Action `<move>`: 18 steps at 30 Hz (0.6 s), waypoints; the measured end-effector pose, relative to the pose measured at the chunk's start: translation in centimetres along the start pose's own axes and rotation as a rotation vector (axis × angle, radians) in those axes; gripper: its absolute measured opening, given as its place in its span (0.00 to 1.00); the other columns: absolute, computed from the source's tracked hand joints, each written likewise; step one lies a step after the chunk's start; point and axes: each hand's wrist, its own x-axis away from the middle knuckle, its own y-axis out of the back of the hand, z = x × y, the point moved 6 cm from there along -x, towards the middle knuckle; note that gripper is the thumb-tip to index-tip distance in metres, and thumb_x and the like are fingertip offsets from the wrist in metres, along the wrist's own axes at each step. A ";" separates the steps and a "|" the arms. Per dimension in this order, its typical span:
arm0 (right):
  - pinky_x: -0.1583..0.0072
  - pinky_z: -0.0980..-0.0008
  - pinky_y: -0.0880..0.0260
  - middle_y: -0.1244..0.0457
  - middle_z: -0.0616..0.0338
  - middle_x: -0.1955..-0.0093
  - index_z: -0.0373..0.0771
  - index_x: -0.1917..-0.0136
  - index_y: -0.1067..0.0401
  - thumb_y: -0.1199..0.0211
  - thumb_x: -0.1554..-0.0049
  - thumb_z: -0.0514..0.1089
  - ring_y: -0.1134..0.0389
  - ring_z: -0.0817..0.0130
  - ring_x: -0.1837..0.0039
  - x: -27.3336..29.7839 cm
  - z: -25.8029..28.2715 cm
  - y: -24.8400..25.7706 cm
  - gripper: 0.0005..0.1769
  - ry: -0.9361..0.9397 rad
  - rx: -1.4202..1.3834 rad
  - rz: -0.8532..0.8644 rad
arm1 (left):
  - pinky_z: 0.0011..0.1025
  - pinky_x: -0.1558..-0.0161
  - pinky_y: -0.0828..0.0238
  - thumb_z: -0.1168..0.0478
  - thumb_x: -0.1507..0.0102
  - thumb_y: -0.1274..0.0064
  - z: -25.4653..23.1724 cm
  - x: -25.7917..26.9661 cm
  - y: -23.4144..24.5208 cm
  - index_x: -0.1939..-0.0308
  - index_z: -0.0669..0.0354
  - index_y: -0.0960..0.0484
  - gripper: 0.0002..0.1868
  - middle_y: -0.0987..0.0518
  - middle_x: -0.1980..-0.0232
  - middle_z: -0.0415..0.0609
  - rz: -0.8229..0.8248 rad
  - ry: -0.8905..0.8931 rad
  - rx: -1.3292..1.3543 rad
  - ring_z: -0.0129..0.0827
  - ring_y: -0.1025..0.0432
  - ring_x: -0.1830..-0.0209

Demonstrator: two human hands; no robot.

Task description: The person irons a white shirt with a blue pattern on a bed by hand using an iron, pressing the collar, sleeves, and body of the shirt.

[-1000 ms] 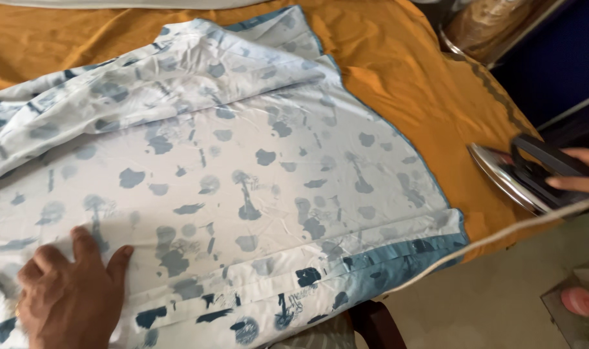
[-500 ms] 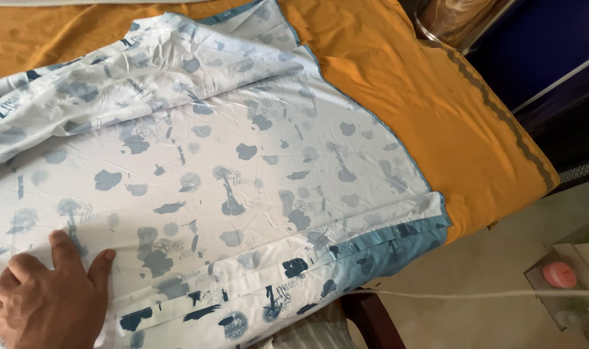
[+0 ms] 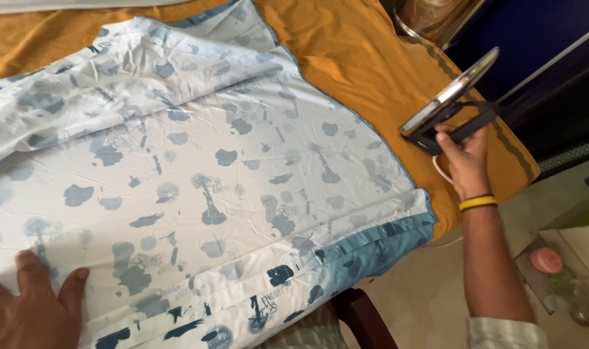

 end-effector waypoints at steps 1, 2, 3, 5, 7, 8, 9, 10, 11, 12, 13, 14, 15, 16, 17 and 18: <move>0.32 0.71 0.26 0.36 0.58 0.43 0.41 0.36 0.43 0.32 0.37 0.29 0.29 0.69 0.35 -0.5 -0.2 -0.3 0.24 0.050 0.018 0.015 | 0.47 0.53 0.25 0.29 0.29 0.58 0.1 0.2 -0.9 0.23 0.58 0.31 0.44 0.29 0.44 0.71 0.007 0.003 0.060 0.55 0.25 0.48; 0.32 0.71 0.25 0.37 0.56 0.44 0.39 0.40 0.41 0.31 0.36 0.26 0.28 0.67 0.35 -0.4 -0.4 -0.5 0.22 0.094 0.034 0.031 | 0.46 0.52 0.25 0.30 0.28 0.57 0.3 0.7 -1.6 0.23 0.60 0.31 0.43 0.29 0.45 0.71 0.006 0.004 0.099 0.54 0.26 0.50; 0.33 0.71 0.25 0.36 0.56 0.43 0.40 0.40 0.41 0.31 0.38 0.25 0.28 0.68 0.36 -0.1 -0.9 -0.4 0.24 0.074 -0.021 0.010 | 0.45 0.52 0.25 0.31 0.26 0.56 0.5 1.1 -2.1 0.24 0.63 0.32 0.42 0.29 0.45 0.70 0.005 0.004 0.139 0.53 0.26 0.52; 0.35 0.71 0.25 0.35 0.55 0.43 0.42 0.40 0.41 0.31 0.41 0.24 0.28 0.70 0.39 0.6 -1.5 0.4 0.26 0.048 -0.129 -0.042 | 0.43 0.51 0.25 0.32 0.25 0.55 0.2 1.2 -2.6 0.23 0.65 0.32 0.42 0.29 0.45 0.69 -0.019 0.000 0.182 0.50 0.27 0.53; 0.47 0.73 0.30 0.33 0.54 0.44 0.42 0.41 0.40 0.30 0.42 0.25 0.30 0.70 0.46 1.1 -2.2 1.1 0.25 -0.044 -0.134 -0.132 | 0.42 0.51 0.24 0.32 0.25 0.54 0.0 1.1 -2.4 0.23 0.66 0.32 0.42 0.29 0.45 0.69 -0.024 0.002 0.186 0.50 0.26 0.53; 0.53 0.74 0.33 0.31 0.53 0.45 0.42 0.42 0.40 0.30 0.43 0.26 0.32 0.70 0.50 1.3 -2.7 1.2 0.25 -0.096 -0.140 -0.170 | 0.42 0.51 0.24 0.32 0.25 0.53 0.2 1.2 -2.2 0.23 0.65 0.31 0.42 0.28 0.45 0.69 -0.015 0.008 0.177 0.50 0.26 0.53; 0.53 0.73 0.33 0.31 0.53 0.46 0.41 0.42 0.39 0.29 0.42 0.25 0.33 0.70 0.50 1.3 -2.8 1.1 0.24 -0.072 -0.119 -0.170 | 0.43 0.52 0.24 0.32 0.26 0.52 0.3 1.3 -2.0 0.24 0.65 0.31 0.42 0.28 0.45 0.70 -0.005 0.013 0.168 0.51 0.25 0.53; 0.53 0.73 0.34 0.31 0.52 0.47 0.39 0.42 0.39 0.28 0.41 0.25 0.34 0.69 0.51 1.6 -2.9 1.2 0.24 -0.052 -0.097 -0.176 | 0.44 0.52 0.24 0.32 0.27 0.52 0.3 1.1 -1.8 0.24 0.65 0.31 0.43 0.28 0.45 0.71 0.007 0.014 0.159 0.52 0.25 0.53; 0.53 0.73 0.34 0.31 0.52 0.48 0.38 0.42 0.38 0.27 0.39 0.24 0.35 0.69 0.52 1.8 -3.1 1.1 0.23 -0.032 -0.075 -0.182 | 0.44 0.53 0.24 0.32 0.28 0.52 0.2 1.1 -1.5 0.24 0.64 0.31 0.43 0.27 0.46 0.71 -0.004 0.010 0.149 0.53 0.25 0.54; 0.48 0.72 0.31 0.33 0.54 0.47 0.38 0.41 0.38 0.27 0.40 0.24 0.32 0.68 0.47 1.8 -2.8 1.0 0.24 0.036 -0.041 -0.167 | 0.44 0.53 0.23 0.32 0.28 0.52 0.1 1.0 -1.1 0.24 0.64 0.31 0.43 0.27 0.46 0.71 -0.017 0.007 0.140 0.53 0.24 0.54; 0.43 0.72 0.27 0.35 0.56 0.46 0.38 0.41 0.38 0.26 0.40 0.23 0.30 0.68 0.42 1.8 -2.5 0.7 0.25 0.104 -0.007 -0.150 | 0.42 0.54 0.23 0.32 0.28 0.52 0.1 1.0 -0.8 0.25 0.64 0.31 0.42 0.27 0.46 0.70 -0.053 -0.002 0.130 0.52 0.24 0.54; 0.38 0.72 0.24 0.36 0.58 0.45 0.37 0.40 0.37 0.25 0.41 0.23 0.27 0.67 0.38 1.7 -2.1 0.4 0.26 0.171 0.029 -0.130 | 0.42 0.54 0.23 0.34 0.28 0.50 0.0 1.1 -0.7 0.25 0.65 0.32 0.42 0.26 0.47 0.70 -0.060 0.003 0.174 0.53 0.23 0.55; 0.39 0.72 0.24 0.35 0.57 0.45 0.37 0.40 0.37 0.25 0.42 0.23 0.27 0.68 0.38 1.7 -2.1 0.2 0.26 0.164 0.021 -0.132 | 0.42 0.55 0.24 0.35 0.27 0.48 0.0 1.3 -0.9 0.25 0.67 0.32 0.41 0.25 0.48 0.71 -0.067 0.008 0.217 0.54 0.23 0.56; 0.40 0.72 0.23 0.34 0.55 0.45 0.38 0.41 0.38 0.25 0.42 0.24 0.27 0.69 0.39 1.7 -2.1 0.1 0.26 0.155 0.017 -0.138 | 0.43 0.55 0.24 0.38 0.27 0.45 0.1 1.3 -1.3 0.25 0.69 0.33 0.41 0.24 0.49 0.73 -0.048 0.020 0.315 0.56 0.23 0.58; 0.41 0.73 0.23 0.33 0.54 0.45 0.38 0.41 0.38 0.25 0.43 0.24 0.27 0.69 0.40 1.8 -2.0 0.0 0.26 0.146 0.013 -0.144 | 0.42 0.54 0.24 0.41 0.26 0.43 -0.1 1.2 -1.6 0.26 0.72 0.33 0.40 0.24 0.50 0.72 -0.062 -0.004 0.413 0.55 0.23 0.59; 0.43 0.73 0.23 0.32 0.54 0.45 0.38 0.42 0.38 0.25 0.44 0.25 0.28 0.70 0.42 1.8 -2.0 -0.1 0.26 0.124 0.026 -0.153 | 0.41 0.53 0.25 0.45 0.26 0.42 -0.4 1.1 -1.9 0.26 0.75 0.34 0.38 0.23 0.51 0.72 -0.073 -0.031 0.511 0.55 0.24 0.59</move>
